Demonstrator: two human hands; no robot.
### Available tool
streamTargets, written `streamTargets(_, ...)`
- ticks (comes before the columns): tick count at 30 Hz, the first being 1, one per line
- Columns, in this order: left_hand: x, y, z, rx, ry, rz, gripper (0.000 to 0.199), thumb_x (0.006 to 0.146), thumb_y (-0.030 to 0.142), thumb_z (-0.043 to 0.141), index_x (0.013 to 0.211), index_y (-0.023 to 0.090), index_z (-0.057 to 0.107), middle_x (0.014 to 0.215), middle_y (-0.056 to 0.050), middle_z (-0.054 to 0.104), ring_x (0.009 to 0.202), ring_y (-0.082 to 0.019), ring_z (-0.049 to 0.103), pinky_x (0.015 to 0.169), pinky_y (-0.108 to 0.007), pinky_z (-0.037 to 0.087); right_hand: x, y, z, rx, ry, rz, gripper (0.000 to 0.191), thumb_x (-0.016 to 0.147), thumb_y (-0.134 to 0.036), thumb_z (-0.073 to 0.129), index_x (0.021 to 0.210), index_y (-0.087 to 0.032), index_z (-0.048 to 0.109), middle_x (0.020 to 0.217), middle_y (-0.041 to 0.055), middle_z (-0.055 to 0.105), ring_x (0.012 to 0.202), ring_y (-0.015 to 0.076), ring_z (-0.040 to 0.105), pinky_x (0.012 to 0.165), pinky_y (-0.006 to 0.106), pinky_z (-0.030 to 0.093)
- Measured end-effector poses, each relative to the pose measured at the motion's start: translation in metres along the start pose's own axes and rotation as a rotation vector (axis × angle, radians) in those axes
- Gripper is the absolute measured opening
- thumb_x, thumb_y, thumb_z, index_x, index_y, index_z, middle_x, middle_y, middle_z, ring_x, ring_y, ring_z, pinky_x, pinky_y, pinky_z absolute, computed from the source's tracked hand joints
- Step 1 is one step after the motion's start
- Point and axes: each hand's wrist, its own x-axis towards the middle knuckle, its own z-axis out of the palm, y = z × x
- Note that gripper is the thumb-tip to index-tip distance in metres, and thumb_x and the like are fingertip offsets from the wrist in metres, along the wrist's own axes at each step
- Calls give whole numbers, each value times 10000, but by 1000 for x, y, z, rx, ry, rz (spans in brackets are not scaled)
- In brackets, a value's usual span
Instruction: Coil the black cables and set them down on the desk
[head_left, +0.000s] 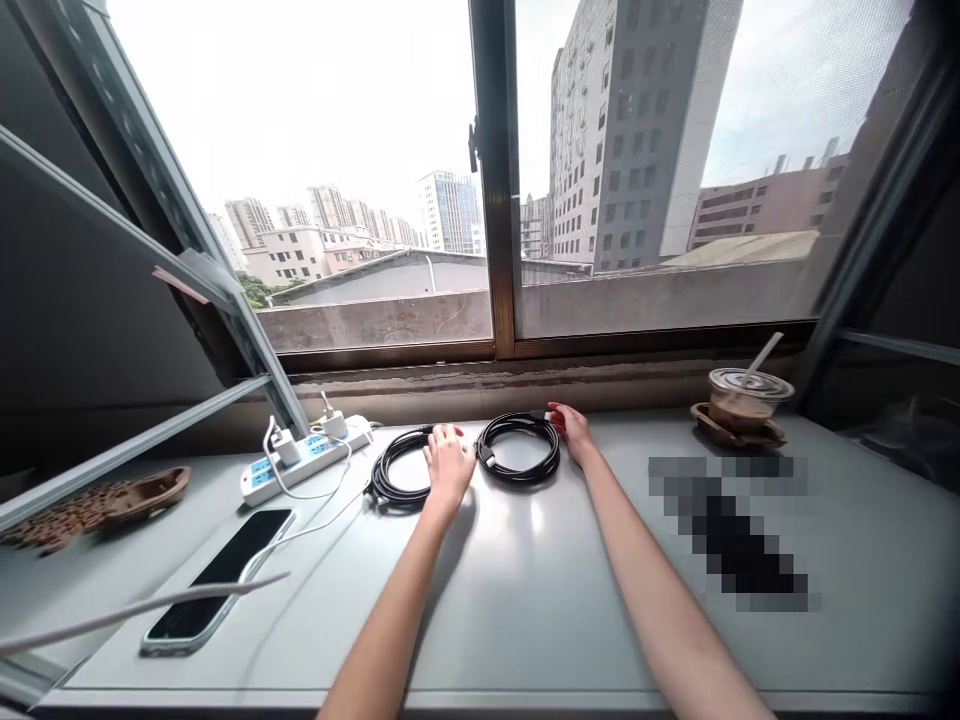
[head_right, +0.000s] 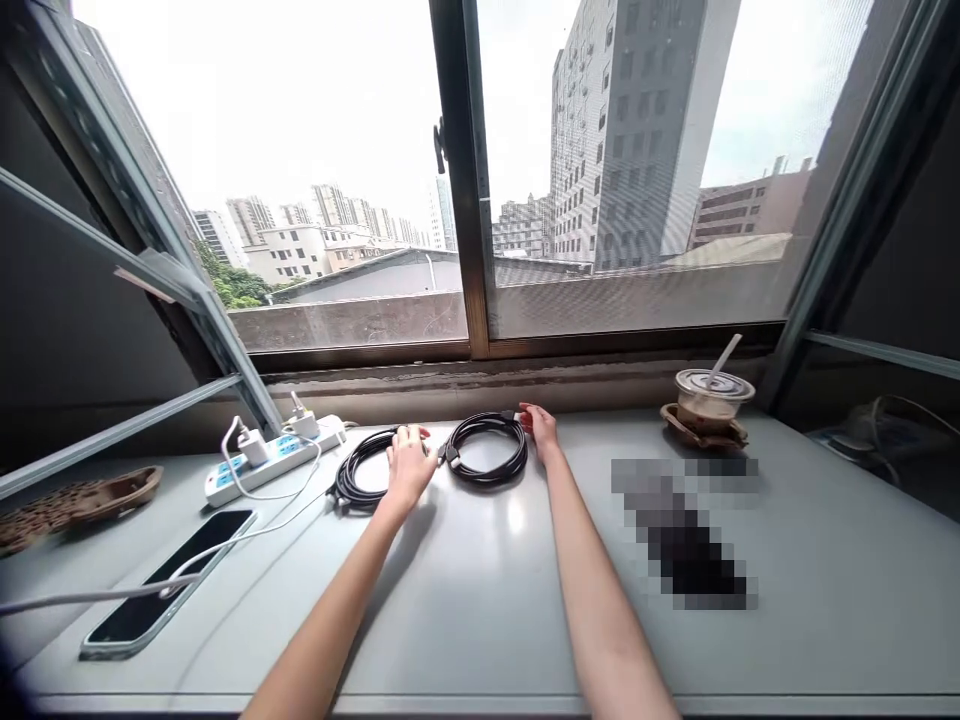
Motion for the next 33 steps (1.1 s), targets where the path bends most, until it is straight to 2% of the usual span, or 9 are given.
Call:
streamTargets(3,1,-14,13,45,-66,-175,326,853,299,465,1082,72,517,1154,-230,530,1099,-337,522,872,-426,415,-1,1,-2,-24,1,-9,314,902,-339,546,1148,-143,561,1122,80,583,934,171,595,782,357,526)
streamTargets(5,-1,-17,20,71,-104,-206,383,857,334,476,1106,46,512,1186,-254,516,1122,-352,515,879,-422,419,-1,1,-3,-33,1,-13,314,903,-340,544,1148,-144,561,1119,79,584,931,170,596,780,356,526)
streamTargets(9,-6,-12,29,112,-140,-164,339,909,255,358,1129,53,519,1147,-220,557,1075,-294,559,857,-360,445,1,2,-2,-31,-8,-17,325,902,-343,544,1161,-147,555,1140,83,577,956,179,591,801,371,522)
streamTargets(14,-8,-9,31,146,-164,-100,384,932,241,248,1130,57,521,1116,-214,585,1034,-300,577,810,-365,459,5,3,-3,-9,-7,-28,312,904,-342,542,1147,-146,562,1125,79,583,946,176,594,798,367,523)
streamTargets(24,2,-25,21,47,-257,-72,357,930,323,290,1015,180,606,1045,-139,674,980,-264,626,781,-338,442,7,2,-9,-34,-2,1,292,910,-337,536,1122,-139,566,1062,68,597,873,150,602,740,328,533)
streamTargets(33,-6,-24,21,43,-232,-59,359,932,303,293,1045,136,590,1052,-162,671,969,-263,634,792,-346,440,2,3,-10,-26,5,-12,287,908,-335,539,1114,-137,568,1050,65,599,863,148,603,730,322,534)
